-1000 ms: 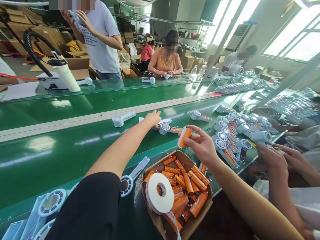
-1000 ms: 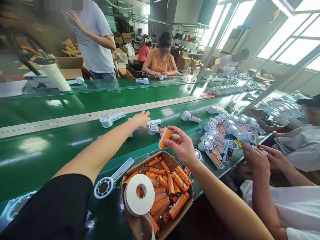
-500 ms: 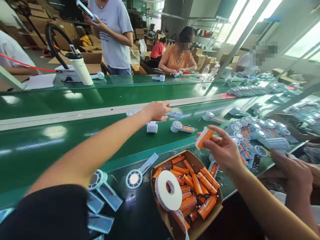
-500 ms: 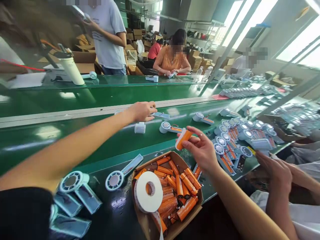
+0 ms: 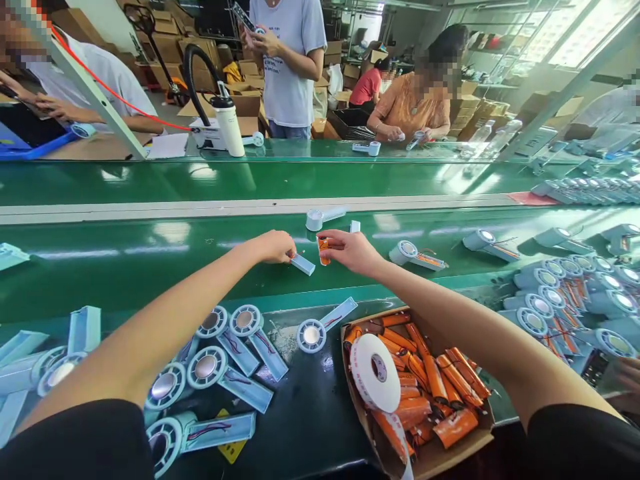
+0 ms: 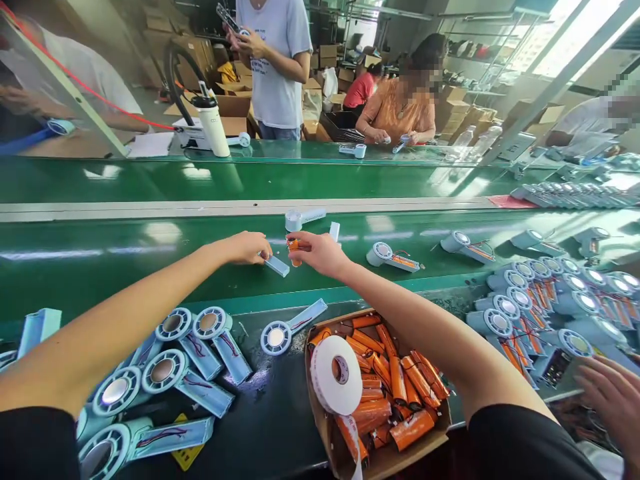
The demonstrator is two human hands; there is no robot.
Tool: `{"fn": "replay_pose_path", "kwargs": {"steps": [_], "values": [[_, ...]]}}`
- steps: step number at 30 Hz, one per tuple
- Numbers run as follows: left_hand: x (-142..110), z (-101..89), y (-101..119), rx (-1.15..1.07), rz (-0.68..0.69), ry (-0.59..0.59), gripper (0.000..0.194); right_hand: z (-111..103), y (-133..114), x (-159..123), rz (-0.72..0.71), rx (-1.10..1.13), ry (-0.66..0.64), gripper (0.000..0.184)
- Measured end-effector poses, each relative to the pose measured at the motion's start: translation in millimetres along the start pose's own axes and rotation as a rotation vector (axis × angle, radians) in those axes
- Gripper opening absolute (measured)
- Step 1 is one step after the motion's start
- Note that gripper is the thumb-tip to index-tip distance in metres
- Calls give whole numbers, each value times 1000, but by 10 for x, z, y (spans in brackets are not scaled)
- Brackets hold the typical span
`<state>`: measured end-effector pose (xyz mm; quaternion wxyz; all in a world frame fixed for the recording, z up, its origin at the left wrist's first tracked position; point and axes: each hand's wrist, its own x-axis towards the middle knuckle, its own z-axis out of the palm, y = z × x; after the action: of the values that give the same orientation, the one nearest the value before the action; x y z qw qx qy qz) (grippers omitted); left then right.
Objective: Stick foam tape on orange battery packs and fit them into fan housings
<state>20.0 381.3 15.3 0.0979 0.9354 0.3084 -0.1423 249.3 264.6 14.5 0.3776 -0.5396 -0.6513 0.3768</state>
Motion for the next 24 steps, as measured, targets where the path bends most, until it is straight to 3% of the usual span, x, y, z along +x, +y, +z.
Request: {"fn": "replay_pose_path", "kwargs": {"steps": [8,17,24], "values": [[2,-75,-35,-115,-78,93,30,296,-8,181,-4,-368,-49,36],[79,-43,104,-175,-111,147,19,323,-68,208,19,-790,-206,26],[107,-2,136,-284,-175,225,17,461,-217,254,106,-1014,-298,34]]}}
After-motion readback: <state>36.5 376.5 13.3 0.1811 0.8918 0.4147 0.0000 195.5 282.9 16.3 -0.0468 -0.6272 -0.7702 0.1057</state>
